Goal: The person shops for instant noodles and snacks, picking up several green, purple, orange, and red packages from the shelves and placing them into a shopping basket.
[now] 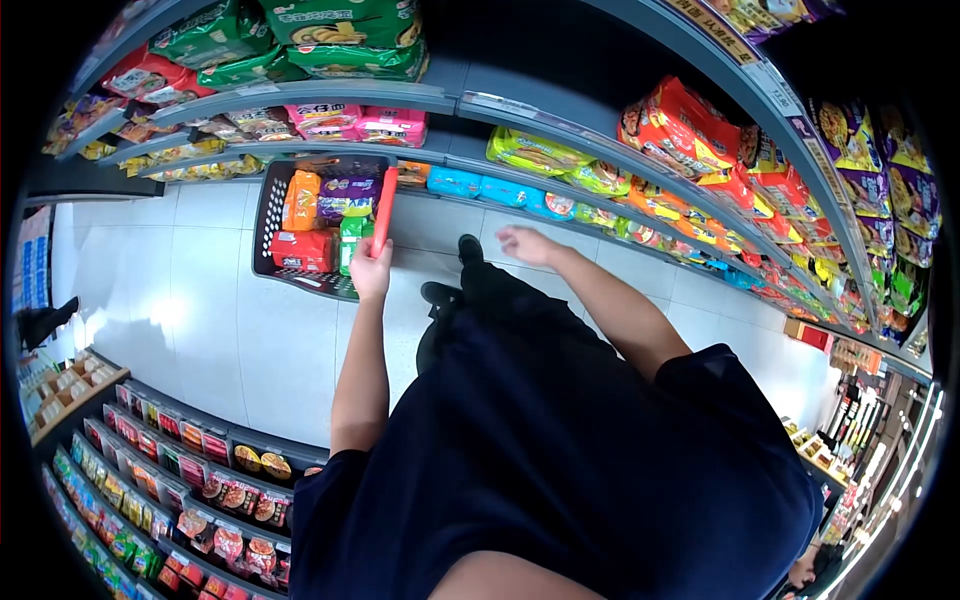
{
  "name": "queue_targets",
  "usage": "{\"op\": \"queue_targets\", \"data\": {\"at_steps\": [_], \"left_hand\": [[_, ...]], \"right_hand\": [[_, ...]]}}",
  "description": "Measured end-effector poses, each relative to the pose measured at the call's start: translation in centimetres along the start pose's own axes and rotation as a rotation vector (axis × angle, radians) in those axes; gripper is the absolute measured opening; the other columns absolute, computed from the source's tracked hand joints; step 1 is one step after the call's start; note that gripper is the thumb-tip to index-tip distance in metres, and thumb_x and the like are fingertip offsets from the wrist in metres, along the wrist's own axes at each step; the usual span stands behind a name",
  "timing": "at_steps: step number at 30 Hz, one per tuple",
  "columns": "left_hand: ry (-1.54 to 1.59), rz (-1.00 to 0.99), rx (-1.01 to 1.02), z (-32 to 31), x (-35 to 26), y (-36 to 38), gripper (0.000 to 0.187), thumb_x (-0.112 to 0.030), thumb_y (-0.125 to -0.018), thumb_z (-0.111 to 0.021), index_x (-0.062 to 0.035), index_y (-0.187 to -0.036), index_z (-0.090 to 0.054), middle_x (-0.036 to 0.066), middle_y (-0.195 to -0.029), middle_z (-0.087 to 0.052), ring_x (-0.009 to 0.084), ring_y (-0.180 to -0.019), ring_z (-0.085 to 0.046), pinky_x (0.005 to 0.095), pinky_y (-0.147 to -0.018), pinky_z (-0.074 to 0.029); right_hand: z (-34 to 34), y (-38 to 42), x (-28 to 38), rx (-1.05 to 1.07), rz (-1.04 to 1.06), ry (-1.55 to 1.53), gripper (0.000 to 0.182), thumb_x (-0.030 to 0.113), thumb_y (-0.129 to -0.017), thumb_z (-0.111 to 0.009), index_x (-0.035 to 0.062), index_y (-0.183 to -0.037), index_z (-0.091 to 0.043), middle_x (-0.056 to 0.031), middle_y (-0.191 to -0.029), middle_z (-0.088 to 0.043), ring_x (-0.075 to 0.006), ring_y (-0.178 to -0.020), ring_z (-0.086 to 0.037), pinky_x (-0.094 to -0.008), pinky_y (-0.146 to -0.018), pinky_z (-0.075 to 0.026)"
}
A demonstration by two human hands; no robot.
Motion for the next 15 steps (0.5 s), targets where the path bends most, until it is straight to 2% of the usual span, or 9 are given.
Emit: {"op": "queue_targets", "data": {"at_steps": [1,3,4,6,7,9,11,12,15], "left_hand": [[-0.014,0.004,-0.009,0.0,-0.1,0.0,0.033,-0.029,-0.081,-0.075,0.0014,-0.091,-0.065,0.011,-0.073,-0.066,0.0161,-0.062,-0.059,0.0318,-0.063,-0.049],[-0.022,0.006,-0.003,-0.2,0.5,-0.1,0.034,-0.030,-0.081,-0.075,0.0009,-0.092,-0.066,0.012,-0.073,-0.067,0.0168,-0.062,-0.060,0.0320,-0.063,-0.050],[-0.021,0.019,-0.007,-0.3,0.8,-0.2,0.035,-0.030,-0.081,-0.075,0.0007,-0.093,-0.066,0.012,-0.073,-0.067,0.0164,-0.063,-0.060,0.0318,-0.064,-0.050],[-0.016,0.041,0.011,-0.3,1.0,-0.2,0.034,-0.030,-0.080,-0.075,0.0002,-0.093,-0.066,0.013,-0.074,-0.067,0.0141,-0.064,-0.060,0.0313,-0.064,-0.050],[0.004,0.049,0.020,-0.4,1.2,-0.2,0.034,-0.031,-0.080,-0.075,-0.0003,-0.093,-0.066,0.013,-0.074,-0.067,0.0155,-0.064,-0.061,0.0319,-0.064,-0.050],[-0.040,0.065,0.041,0.0,0.8,-0.4,0.035,-0.032,-0.078,-0.075,-0.0018,-0.093,-0.066,0.014,-0.075,-0.067,0.0193,-0.065,-0.063,0.0340,-0.065,-0.050],[-0.083,0.094,0.048,0.5,-0.3,0.0,0.035,-0.033,-0.076,-0.074,-0.0036,-0.094,-0.066,0.015,-0.076,-0.068,0.0247,-0.068,-0.066,0.0367,-0.067,-0.051],[-0.063,0.105,0.041,0.6,-0.7,0.0,0.035,-0.033,-0.075,-0.073,-0.0046,-0.094,-0.066,0.015,-0.076,-0.068,0.0278,-0.070,-0.067,0.0381,-0.068,-0.052],[-0.049,0.125,0.031,0.6,-0.8,0.1,0.029,-0.029,-0.075,-0.070,-0.0068,-0.094,-0.066,0.018,-0.080,-0.068,0.0333,-0.074,-0.067,0.0395,-0.070,-0.052]], "right_hand": [[1.4,-1.4,0.1,-0.061,-0.009,0.011,0.047,0.020,-0.091,-0.059,0.0092,-0.136,-0.046,-0.0137,-0.120,-0.063,-0.0240,-0.102,-0.065,-0.0358,-0.091,-0.050],[4.5,-3.1,-2.3,-0.319,-0.131,0.022,0.063,0.020,-0.090,-0.061,0.0125,-0.145,-0.032,-0.0143,-0.121,-0.061,-0.0250,-0.102,-0.064,-0.0376,-0.090,-0.050],[7.2,-2.0,-0.7,-0.433,-0.150,0.100,0.073,0.019,-0.088,-0.063,0.0139,-0.148,-0.021,-0.0169,-0.120,-0.060,-0.0278,-0.103,-0.064,-0.0401,-0.088,-0.050],[10.7,-2.1,-3.2,-0.630,-0.184,0.185,0.074,0.016,-0.085,-0.063,0.0107,-0.147,-0.023,-0.0244,-0.128,-0.054,-0.0406,-0.110,-0.059,-0.0450,-0.092,-0.048],[12.5,-0.6,-1.7,-0.589,-0.387,0.089,0.073,0.013,-0.083,-0.063,0.0100,-0.145,-0.024,-0.0296,-0.133,-0.048,-0.0435,-0.114,-0.056,-0.0465,-0.095,-0.046],[15.1,-0.8,-3.4,-0.658,-0.364,0.398,0.064,0.024,-0.088,-0.060,0.0060,-0.142,-0.030,-0.0292,-0.134,-0.047,-0.0427,-0.118,-0.052,-0.0488,-0.099,-0.044],[15.7,0.2,-1.0,-0.675,-0.369,0.466,0.062,0.026,-0.087,-0.061,-0.0003,-0.136,-0.035,-0.0298,-0.131,-0.047,-0.0443,-0.121,-0.048,-0.0497,-0.100,-0.044],[15.8,-1.4,-3.6,-0.619,-0.494,0.486,0.077,0.032,-0.087,-0.062,0.0071,-0.146,-0.019,-0.0298,-0.137,-0.042,-0.0449,-0.115,-0.053,-0.0512,-0.094,-0.046],[14.5,-2.4,-3.5,-0.595,-0.485,0.541,0.080,0.030,-0.087,-0.062,0.0063,-0.147,-0.015,-0.0296,-0.137,-0.043,-0.0446,-0.116,-0.053,-0.0516,-0.094,-0.046]]}}
Point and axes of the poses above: each hand's wrist, its own y-axis away from the middle knuckle, its own z-axis out of the back of the hand, x = y × z, the point moved 3 cm from there along -y, towards the middle knuckle
